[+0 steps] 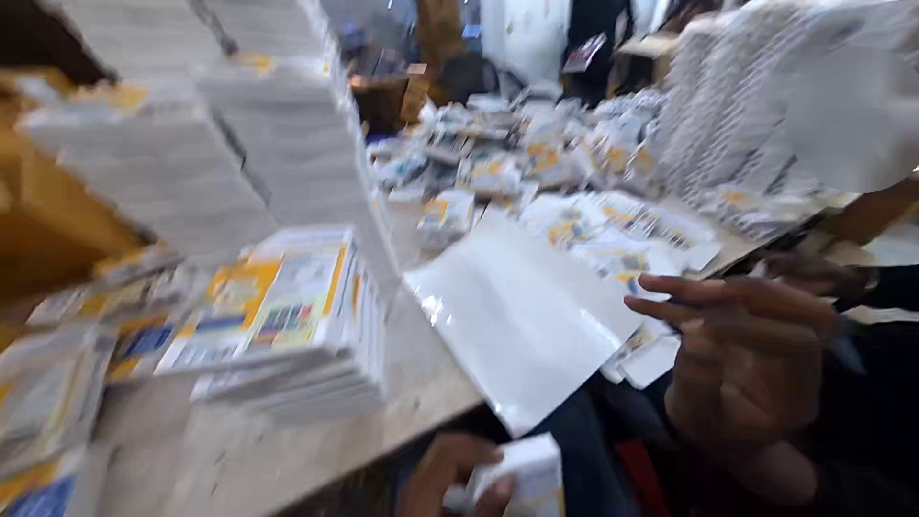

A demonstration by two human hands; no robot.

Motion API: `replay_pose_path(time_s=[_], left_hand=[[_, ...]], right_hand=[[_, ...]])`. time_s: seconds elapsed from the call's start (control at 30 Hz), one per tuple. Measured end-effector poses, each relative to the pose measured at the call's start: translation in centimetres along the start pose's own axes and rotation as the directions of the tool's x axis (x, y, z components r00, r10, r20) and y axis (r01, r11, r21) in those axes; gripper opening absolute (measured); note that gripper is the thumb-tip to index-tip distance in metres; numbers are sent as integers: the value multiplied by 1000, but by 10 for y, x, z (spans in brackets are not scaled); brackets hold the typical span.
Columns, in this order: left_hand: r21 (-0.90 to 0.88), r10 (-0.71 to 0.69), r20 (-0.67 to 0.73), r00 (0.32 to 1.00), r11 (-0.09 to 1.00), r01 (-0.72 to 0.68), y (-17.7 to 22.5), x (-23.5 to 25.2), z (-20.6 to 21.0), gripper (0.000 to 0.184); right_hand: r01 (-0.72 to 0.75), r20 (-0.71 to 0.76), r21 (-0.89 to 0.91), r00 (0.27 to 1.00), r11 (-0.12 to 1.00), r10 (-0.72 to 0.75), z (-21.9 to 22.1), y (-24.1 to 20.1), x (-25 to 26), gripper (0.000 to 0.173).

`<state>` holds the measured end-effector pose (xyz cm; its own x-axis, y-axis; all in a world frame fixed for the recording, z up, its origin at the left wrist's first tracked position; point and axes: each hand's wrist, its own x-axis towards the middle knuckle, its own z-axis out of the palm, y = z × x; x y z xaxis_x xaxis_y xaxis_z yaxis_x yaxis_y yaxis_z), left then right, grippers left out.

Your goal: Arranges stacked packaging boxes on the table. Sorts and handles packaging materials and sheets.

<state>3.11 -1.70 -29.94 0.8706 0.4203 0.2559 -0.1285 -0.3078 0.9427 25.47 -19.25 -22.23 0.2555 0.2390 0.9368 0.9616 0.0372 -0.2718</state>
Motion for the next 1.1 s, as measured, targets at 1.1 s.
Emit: replay_pose_path(time_s=[1.1], left_hand=[[-22, -51, 10, 999, 998, 51, -4, -2, 8, 12]], right_hand=[[63, 338, 284, 927, 957, -162, 48, -13, -109, 6]])
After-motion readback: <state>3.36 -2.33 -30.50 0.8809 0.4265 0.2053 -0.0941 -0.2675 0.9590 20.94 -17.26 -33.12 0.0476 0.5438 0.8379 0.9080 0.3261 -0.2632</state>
